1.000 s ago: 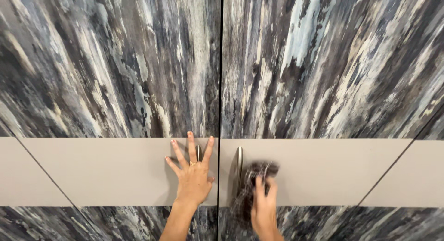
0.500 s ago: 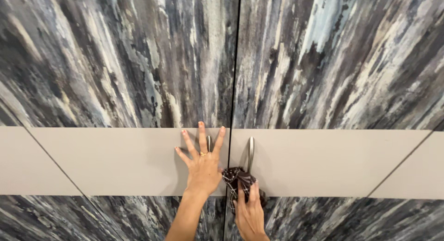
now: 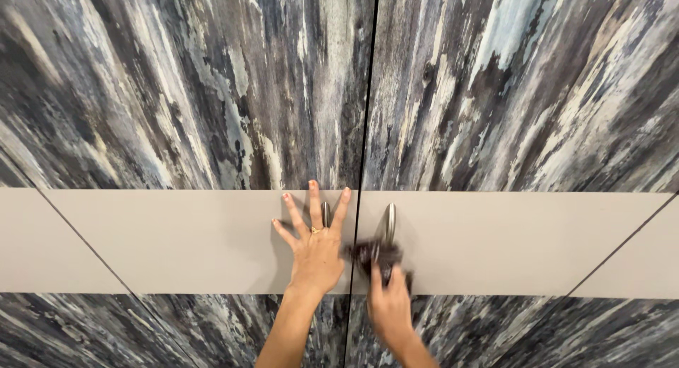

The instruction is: The person wipes the exterior surfaces of a wardrobe with a dark cloth. They clean the patterned upper doors, the plain lower doors, and the top edge of the wardrobe.

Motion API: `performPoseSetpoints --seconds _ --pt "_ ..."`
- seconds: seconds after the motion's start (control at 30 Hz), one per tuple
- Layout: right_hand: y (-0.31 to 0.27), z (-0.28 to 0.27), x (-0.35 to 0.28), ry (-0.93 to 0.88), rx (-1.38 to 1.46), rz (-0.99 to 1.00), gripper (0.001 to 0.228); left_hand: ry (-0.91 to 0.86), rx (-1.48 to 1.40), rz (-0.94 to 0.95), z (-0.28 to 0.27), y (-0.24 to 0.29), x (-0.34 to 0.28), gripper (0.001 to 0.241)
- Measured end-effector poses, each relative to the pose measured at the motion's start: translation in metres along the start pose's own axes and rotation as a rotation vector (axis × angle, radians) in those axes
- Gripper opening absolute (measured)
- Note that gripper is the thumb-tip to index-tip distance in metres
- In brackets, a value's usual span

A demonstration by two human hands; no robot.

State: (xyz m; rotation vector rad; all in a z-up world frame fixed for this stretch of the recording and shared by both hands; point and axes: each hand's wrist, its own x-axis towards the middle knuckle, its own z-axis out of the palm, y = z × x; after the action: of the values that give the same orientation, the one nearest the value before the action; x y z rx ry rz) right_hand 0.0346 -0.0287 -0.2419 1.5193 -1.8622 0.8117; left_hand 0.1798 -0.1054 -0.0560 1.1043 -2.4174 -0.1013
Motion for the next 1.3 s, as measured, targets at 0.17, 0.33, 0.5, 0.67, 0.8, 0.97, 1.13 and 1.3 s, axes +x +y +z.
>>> performPoseSetpoints --seconds 0.17,0.33,0.5,0.67,0.8,0.97,1.13,1.3 --pt "-0.015 -0.021 -0.035 -0.297 0.205 0.200 0.078 -0.033 -0.029 -0.013 -0.008 0.000 0.000 0.116" --pt "-0.025 -0.090 0.050 0.150 0.270 0.136 0.079 -0.095 -0.035 -0.031 -0.008 0.001 0.002 0.120" --pt "-0.028 -0.083 0.143 0.370 0.148 -0.068 0.070 -0.048 -0.020 -0.022 -0.004 0.000 0.001 0.119" --pt "-0.042 -0.038 0.074 0.004 -0.105 -0.089 0.061 -0.013 0.026 -0.013 -0.003 0.001 -0.001 0.111" --pt "-0.053 -0.015 0.013 -0.381 -0.027 -0.009 0.079 -0.028 -0.091 -0.018 -0.005 0.001 0.000 0.109" --pt "-0.057 -0.020 0.065 0.001 0.096 -0.032 0.075 -0.036 -0.073 -0.009 -0.004 -0.001 0.002 0.105" --pt "-0.040 -0.031 0.106 0.087 0.025 -0.051 0.067 -0.034 -0.091 -0.023 0.001 -0.002 0.006 0.104" --pt "-0.029 0.009 0.031 -0.247 -0.052 -0.066 0.062 -0.059 -0.099 -0.025 0.002 -0.004 0.004 0.119"
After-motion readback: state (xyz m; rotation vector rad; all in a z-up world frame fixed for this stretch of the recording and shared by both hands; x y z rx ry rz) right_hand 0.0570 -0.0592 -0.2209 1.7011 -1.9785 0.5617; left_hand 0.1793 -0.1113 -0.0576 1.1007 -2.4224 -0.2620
